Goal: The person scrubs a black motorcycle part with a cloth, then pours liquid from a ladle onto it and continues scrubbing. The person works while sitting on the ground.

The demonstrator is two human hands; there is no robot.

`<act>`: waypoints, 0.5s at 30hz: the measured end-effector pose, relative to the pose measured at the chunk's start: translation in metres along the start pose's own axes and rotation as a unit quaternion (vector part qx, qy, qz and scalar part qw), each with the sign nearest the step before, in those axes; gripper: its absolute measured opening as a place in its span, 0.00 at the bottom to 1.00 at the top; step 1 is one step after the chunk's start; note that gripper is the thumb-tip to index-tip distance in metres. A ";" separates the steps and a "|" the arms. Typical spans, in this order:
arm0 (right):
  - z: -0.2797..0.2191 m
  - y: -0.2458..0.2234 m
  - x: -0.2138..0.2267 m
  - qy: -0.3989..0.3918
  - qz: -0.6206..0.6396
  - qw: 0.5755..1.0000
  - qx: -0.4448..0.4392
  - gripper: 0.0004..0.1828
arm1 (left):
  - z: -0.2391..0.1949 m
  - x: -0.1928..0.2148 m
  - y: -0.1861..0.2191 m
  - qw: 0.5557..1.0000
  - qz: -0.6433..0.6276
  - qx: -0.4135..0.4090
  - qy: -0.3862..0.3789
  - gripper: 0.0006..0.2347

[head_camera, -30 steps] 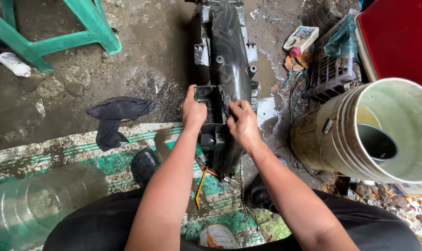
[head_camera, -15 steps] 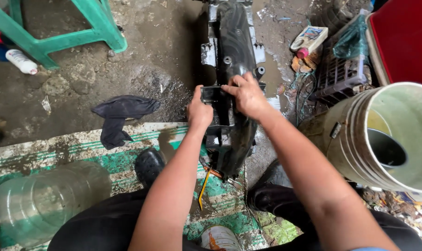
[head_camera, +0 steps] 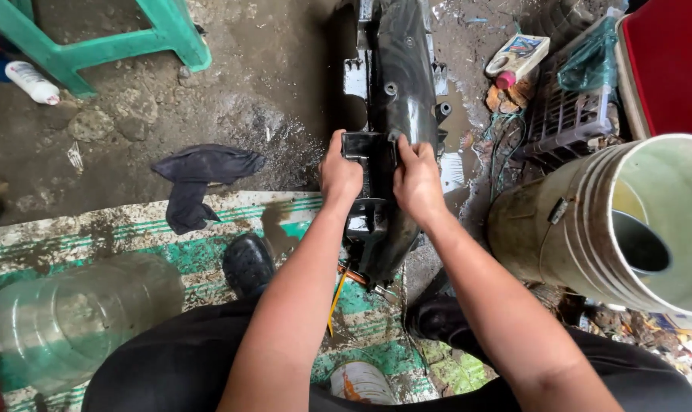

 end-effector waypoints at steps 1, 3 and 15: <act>-0.009 -0.001 0.001 0.002 -0.001 1.000 0.001 0.39 | -0.002 0.001 0.002 1.000 -0.001 -0.003 -0.001 0.29; -0.029 -0.001 0.003 0.009 0.001 1.000 -0.028 0.33 | -0.007 0.004 0.003 1.000 -0.006 0.002 0.010 0.28; -0.062 -0.008 0.062 0.070 0.109 0.974 -0.187 0.14 | -0.003 -0.007 0.002 1.000 -0.018 -0.019 0.013 0.25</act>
Point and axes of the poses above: each hand's wrist, its own z-axis towards the middle knuckle, its own x-axis out of the back of the hand, y = z × x, the point moved 3 cm from there along z, towards the middle knuckle, and after that the axes turned 3 degrees about y, right-handed, at the moved point
